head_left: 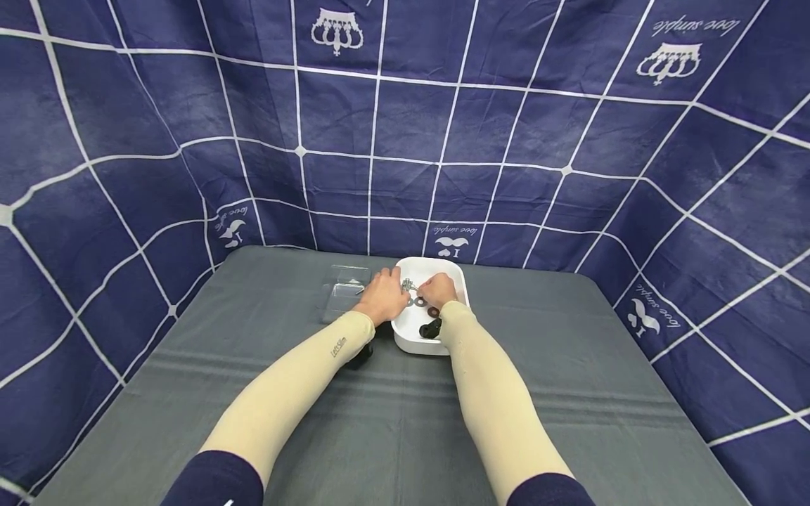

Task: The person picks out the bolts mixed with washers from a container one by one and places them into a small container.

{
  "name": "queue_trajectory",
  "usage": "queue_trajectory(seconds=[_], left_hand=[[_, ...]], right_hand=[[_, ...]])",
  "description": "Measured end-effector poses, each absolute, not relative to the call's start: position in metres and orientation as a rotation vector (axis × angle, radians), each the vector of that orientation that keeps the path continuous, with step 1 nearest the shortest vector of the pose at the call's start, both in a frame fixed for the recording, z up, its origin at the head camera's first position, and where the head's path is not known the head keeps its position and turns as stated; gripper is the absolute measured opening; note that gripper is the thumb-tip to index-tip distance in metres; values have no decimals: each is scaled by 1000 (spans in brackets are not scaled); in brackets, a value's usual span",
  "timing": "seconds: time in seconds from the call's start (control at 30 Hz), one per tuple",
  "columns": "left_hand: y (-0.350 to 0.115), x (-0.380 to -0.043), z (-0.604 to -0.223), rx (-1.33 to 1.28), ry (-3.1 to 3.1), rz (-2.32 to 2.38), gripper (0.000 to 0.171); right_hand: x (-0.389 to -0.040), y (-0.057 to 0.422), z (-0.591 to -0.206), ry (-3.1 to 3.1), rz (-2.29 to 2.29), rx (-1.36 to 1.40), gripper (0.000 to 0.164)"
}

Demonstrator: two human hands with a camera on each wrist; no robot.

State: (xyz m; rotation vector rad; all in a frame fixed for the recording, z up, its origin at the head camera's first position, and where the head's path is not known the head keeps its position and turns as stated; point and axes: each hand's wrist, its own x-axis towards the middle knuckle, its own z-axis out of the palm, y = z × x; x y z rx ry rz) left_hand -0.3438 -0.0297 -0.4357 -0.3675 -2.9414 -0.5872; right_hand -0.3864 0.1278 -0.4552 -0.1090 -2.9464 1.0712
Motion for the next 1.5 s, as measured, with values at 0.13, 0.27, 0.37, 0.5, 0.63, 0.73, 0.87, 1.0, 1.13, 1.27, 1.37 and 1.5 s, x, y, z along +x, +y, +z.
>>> queue_trajectory(seconds=[0.13, 0.27, 0.37, 0.5, 0.63, 0.73, 0.87, 1.0, 1.13, 1.27, 1.37, 1.5], left_hand=[[-27, -346, -432, -381, -2927, -586, 60], [-28, -345, -431, -367, -2928, -564, 58], [-28, -344, -431, -376, -2926, -553, 56], [-28, -342, -433, -378, -2936, -538, 55], [-29, -341, -435, -363, -2957, -513, 57], [-29, -342, -435, -367, -2963, -498, 58], [-28, -342, -432, -397, -2961, -462, 58], [-30, -342, -430, -423, -2967, -415, 56], [-31, -342, -429, -427, -2976, -379, 54], [-31, -342, -428, -428, -2966, -368, 52], [-32, -343, -425, -430, -2957, -362, 49], [-34, -343, -423, -433, -2942, -358, 48]], right_hand=[[-387, 130, -451, -2934, 1049, -95, 13], [-387, 130, -449, -2947, 1015, -84, 14], [-386, 128, -449, -2950, 1004, -95, 13], [-384, 127, -452, -2964, 1032, -105, 13], [-383, 128, -454, -2970, 1055, -72, 14], [-382, 128, -454, -2973, 1036, -57, 14], [-382, 129, -451, -2981, 1017, -53, 15], [-379, 130, -447, -2982, 1033, -40, 15], [-379, 130, -445, -2961, 1013, 3, 14], [-381, 130, -445, -2960, 1017, 9, 15], [-382, 129, -441, -2946, 1033, 27, 17], [-380, 128, -436, -2912, 1043, 77, 18]])
